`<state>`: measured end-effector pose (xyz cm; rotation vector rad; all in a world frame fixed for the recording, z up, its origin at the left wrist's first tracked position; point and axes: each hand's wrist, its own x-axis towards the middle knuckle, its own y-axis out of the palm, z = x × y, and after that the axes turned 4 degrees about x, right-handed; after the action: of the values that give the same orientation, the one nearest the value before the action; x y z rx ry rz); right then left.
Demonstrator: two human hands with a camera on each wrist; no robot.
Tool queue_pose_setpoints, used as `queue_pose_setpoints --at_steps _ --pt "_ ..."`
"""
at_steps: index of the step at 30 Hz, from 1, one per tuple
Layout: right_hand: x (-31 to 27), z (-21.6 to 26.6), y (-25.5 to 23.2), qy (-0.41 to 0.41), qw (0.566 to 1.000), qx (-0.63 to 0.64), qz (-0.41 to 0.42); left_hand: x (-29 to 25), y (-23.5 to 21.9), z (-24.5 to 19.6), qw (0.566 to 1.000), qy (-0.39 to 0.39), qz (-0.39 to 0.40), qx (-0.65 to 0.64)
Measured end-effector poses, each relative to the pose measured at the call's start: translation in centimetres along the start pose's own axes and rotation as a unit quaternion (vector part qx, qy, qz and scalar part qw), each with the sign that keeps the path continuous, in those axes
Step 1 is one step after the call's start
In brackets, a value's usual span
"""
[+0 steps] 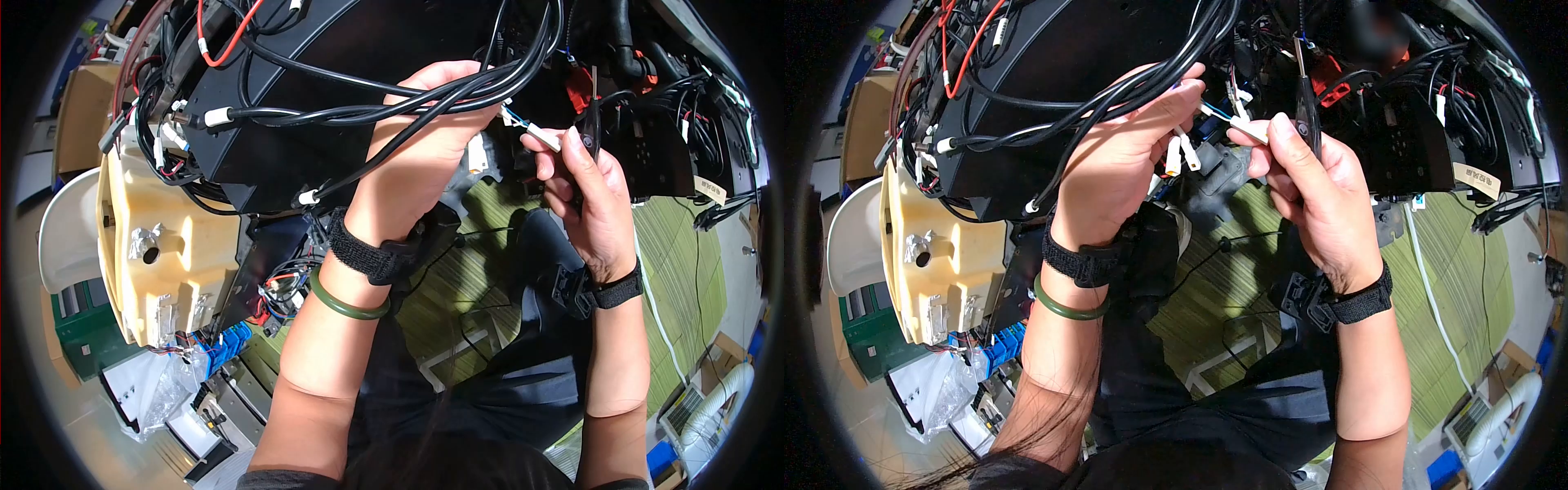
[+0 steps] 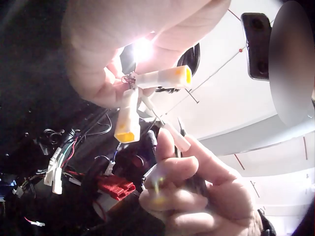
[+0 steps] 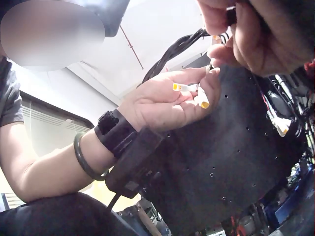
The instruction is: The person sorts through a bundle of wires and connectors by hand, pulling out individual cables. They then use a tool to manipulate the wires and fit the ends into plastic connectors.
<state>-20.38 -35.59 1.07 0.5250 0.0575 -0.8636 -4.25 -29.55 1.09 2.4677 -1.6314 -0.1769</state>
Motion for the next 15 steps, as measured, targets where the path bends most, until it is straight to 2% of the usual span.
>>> queue_pose_setpoints --at_steps 15 --pt "0.28 -0.12 0.37 0.006 0.999 -0.030 -0.020 -0.28 0.19 -0.02 0.999 -0.052 0.004 -0.003"
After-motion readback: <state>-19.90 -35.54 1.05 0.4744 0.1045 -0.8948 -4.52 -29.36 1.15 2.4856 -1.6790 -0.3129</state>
